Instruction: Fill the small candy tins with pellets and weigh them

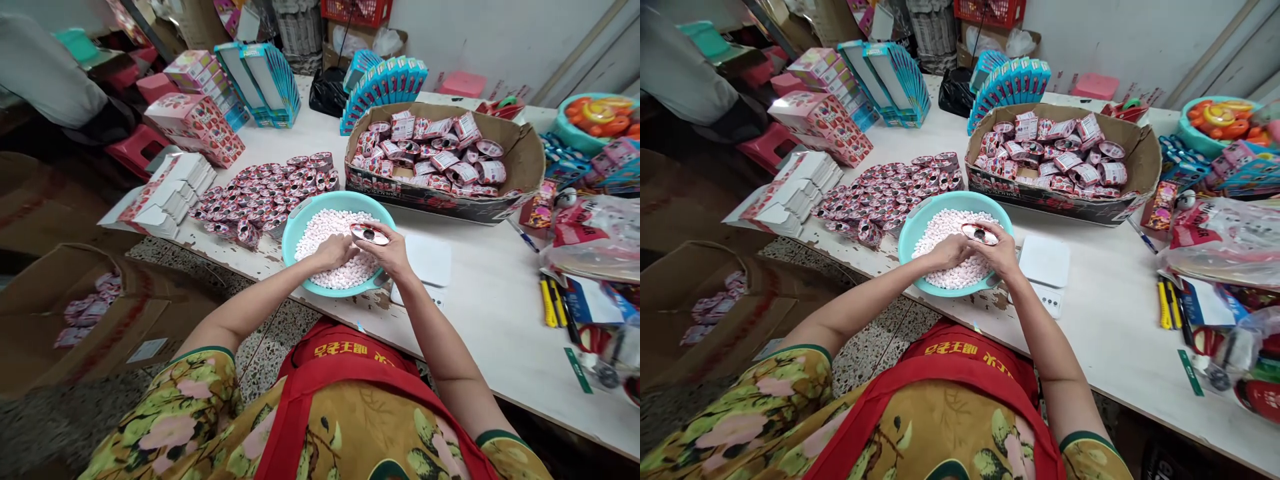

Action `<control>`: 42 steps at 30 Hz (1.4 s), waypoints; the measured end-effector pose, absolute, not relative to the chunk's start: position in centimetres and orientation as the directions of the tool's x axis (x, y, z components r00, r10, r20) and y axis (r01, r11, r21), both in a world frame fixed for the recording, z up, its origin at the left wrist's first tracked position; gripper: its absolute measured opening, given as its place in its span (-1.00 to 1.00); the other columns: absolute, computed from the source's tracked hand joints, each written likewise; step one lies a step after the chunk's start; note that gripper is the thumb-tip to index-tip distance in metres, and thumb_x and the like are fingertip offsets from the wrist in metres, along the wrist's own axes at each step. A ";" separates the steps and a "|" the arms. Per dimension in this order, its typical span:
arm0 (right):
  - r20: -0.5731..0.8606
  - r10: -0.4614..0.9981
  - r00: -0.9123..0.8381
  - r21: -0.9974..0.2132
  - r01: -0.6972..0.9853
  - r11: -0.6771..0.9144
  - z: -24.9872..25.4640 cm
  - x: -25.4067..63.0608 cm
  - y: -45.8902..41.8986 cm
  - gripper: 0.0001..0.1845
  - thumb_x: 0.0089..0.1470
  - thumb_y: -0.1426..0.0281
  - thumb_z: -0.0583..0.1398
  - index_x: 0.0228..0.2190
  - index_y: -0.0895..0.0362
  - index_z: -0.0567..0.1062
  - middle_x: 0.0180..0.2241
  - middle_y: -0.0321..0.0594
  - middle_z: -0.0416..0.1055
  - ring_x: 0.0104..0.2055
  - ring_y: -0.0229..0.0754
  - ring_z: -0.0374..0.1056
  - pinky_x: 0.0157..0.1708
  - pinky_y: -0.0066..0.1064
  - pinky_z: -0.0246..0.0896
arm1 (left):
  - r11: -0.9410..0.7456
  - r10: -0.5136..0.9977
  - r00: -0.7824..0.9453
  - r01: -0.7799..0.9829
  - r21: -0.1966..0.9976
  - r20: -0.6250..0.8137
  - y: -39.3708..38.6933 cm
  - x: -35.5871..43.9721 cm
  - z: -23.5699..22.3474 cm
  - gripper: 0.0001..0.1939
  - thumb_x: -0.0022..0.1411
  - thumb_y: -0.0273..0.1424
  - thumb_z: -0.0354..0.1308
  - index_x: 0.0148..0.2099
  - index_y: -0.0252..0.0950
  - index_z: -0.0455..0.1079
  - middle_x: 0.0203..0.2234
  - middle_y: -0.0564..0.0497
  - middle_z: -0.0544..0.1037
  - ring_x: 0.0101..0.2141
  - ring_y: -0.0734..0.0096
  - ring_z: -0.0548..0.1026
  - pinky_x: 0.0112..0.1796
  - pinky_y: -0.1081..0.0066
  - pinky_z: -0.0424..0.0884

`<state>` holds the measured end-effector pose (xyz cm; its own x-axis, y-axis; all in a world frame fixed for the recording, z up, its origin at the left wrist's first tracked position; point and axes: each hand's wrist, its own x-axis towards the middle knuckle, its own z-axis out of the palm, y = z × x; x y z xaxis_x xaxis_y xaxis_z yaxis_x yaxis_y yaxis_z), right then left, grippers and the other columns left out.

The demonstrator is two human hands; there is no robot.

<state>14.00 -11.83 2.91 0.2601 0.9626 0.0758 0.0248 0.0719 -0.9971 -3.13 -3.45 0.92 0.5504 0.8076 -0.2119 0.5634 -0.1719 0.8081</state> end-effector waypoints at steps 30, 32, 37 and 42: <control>0.091 0.971 0.223 -0.972 0.231 0.038 2.8 11.5 -11.4 -0.49 -0.13 0.19 0.44 -0.10 0.09 0.66 -0.06 -0.15 0.62 -0.03 -0.01 0.52 0.12 -0.17 0.37 | 0.131 0.991 0.042 -0.425 0.896 -0.125 -5.4 2.5 8.8 -0.30 0.21 0.24 0.19 -0.52 -0.24 0.07 -0.67 0.19 0.10 -0.69 0.67 0.12 -0.67 0.51 0.04; 0.082 0.974 0.210 -0.982 0.187 0.043 2.9 11.7 -11.6 -0.45 -0.13 0.16 0.45 -0.07 0.09 0.66 -0.05 -0.14 0.61 -0.01 0.00 0.52 0.14 -0.16 0.36 | 0.135 0.991 0.052 -0.423 0.896 -0.125 -4.7 2.1 9.1 -0.32 0.22 0.25 0.18 -0.50 -0.23 0.09 -0.67 0.19 0.09 -0.70 0.67 0.11 -0.67 0.51 0.04; 0.101 0.971 0.218 -0.991 0.109 0.078 3.6 13.5 -13.4 -0.42 -0.16 0.12 0.50 -0.07 0.04 0.66 -0.03 -0.17 0.61 0.05 0.00 0.50 0.19 -0.13 0.35 | 0.013 0.998 0.059 -0.108 0.994 -0.007 -1.8 -1.3 7.3 -0.44 0.30 0.21 0.12 -0.36 -0.21 0.34 -0.58 0.05 0.35 -0.49 0.46 0.43 -0.52 0.50 0.30; 0.151 0.903 0.403 -0.985 0.135 0.104 3.2 19.0 -16.4 -0.43 -0.17 0.12 0.51 -0.08 0.00 0.66 -0.02 -0.16 0.59 0.05 0.03 0.50 0.15 -0.10 0.38 | -0.341 0.854 0.513 0.680 0.649 -0.088 -1.5 -4.9 3.2 -0.45 0.28 0.01 0.21 0.15 -0.23 0.47 0.22 -0.18 0.49 0.27 -0.05 0.33 0.20 0.09 0.30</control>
<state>19.05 -16.42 3.25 0.4031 0.9027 0.1508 0.1353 0.1042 -0.9853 -4.86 -1.53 3.21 0.5127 0.8540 -0.0881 0.6800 -0.3413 0.6489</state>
